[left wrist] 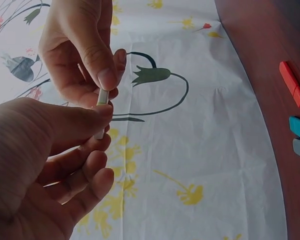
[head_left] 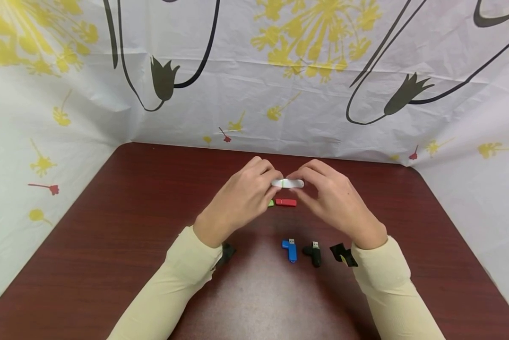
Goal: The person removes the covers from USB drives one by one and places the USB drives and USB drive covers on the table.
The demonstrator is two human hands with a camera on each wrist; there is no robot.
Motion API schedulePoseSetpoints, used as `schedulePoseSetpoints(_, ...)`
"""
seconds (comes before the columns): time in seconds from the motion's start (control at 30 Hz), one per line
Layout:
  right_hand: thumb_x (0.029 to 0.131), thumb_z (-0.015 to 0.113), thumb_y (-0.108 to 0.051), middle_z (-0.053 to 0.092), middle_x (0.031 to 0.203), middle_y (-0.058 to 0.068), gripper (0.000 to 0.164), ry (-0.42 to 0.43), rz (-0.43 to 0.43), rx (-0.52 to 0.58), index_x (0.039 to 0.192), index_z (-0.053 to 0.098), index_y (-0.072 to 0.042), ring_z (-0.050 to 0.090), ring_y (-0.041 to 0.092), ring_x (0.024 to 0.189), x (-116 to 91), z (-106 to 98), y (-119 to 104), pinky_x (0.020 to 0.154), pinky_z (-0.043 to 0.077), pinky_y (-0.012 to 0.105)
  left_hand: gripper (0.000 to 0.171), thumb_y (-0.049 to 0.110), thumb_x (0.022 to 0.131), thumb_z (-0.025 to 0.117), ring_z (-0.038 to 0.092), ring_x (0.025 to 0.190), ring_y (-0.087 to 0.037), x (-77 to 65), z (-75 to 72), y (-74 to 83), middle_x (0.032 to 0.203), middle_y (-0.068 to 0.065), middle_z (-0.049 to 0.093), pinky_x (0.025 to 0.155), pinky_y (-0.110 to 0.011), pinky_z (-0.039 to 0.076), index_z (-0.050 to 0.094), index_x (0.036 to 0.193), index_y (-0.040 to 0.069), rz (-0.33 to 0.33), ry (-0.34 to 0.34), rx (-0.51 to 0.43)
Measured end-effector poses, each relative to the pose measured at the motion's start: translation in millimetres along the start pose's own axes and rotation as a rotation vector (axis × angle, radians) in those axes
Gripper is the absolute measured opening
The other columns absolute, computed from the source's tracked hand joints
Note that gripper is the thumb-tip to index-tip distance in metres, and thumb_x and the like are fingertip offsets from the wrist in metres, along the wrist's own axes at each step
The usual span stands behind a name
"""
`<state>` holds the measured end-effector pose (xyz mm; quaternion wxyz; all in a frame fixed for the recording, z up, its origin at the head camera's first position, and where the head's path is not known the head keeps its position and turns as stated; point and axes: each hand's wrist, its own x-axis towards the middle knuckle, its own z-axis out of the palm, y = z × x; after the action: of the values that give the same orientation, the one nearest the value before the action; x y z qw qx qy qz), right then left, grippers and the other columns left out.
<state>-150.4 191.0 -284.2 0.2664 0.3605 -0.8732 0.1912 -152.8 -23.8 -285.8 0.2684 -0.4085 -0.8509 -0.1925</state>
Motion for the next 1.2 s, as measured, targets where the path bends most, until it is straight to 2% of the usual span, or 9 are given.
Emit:
schedulePoseSetpoints(0.3, 0.078, 0.079, -0.013, 0.066, 0.097, -0.001, 0.021, -0.01, -0.01, 0.011, 0.098, 0.072, -0.014, 0.058, 0.01, 0.087, 1.0, -0.8, 4.4, 0.071, 0.054, 0.034, 0.019, 0.011, 0.087, 0.07, 0.05, 0.09, -0.017, -0.9, 0.4, -0.7, 0.095, -0.006, 0.065, 0.075, -0.023, 0.055, 0.072, 0.104, 0.003, 0.001, -0.022, 0.013)
schedulePoseSetpoints(0.77, 0.077, 0.08, -0.013, 0.065, 0.096, -0.001, 0.023, -0.012, 0.01, 0.009, 0.099, 0.072, -0.015, 0.059, 0.013, 0.086, -0.3, -1.7, 6.2, 0.069, 0.053, 0.036, 0.018, 0.013, 0.087, 0.07, 0.05, 0.089, -0.016, 0.2, -1.0, 0.4, 0.093, -0.005, 0.066, 0.075, -0.024, 0.055, 0.073, 0.102, 0.004, -0.018, -0.01, 0.0)
schedulePoseSetpoints(1.2, 0.076, 0.081, -0.013, 0.063, 0.093, -0.001, 0.023, -0.012, 0.002, 0.004, 0.098, 0.071, -0.014, 0.056, 0.008, 0.082, 0.3, -2.7, 6.0, 0.065, 0.051, 0.034, 0.018, 0.013, 0.086, 0.072, 0.05, 0.089, -0.015, 1.3, -3.0, 0.6, 0.093, -0.005, 0.067, 0.074, -0.024, 0.054, 0.073, 0.102, 0.004, -0.029, -0.015, -0.022)
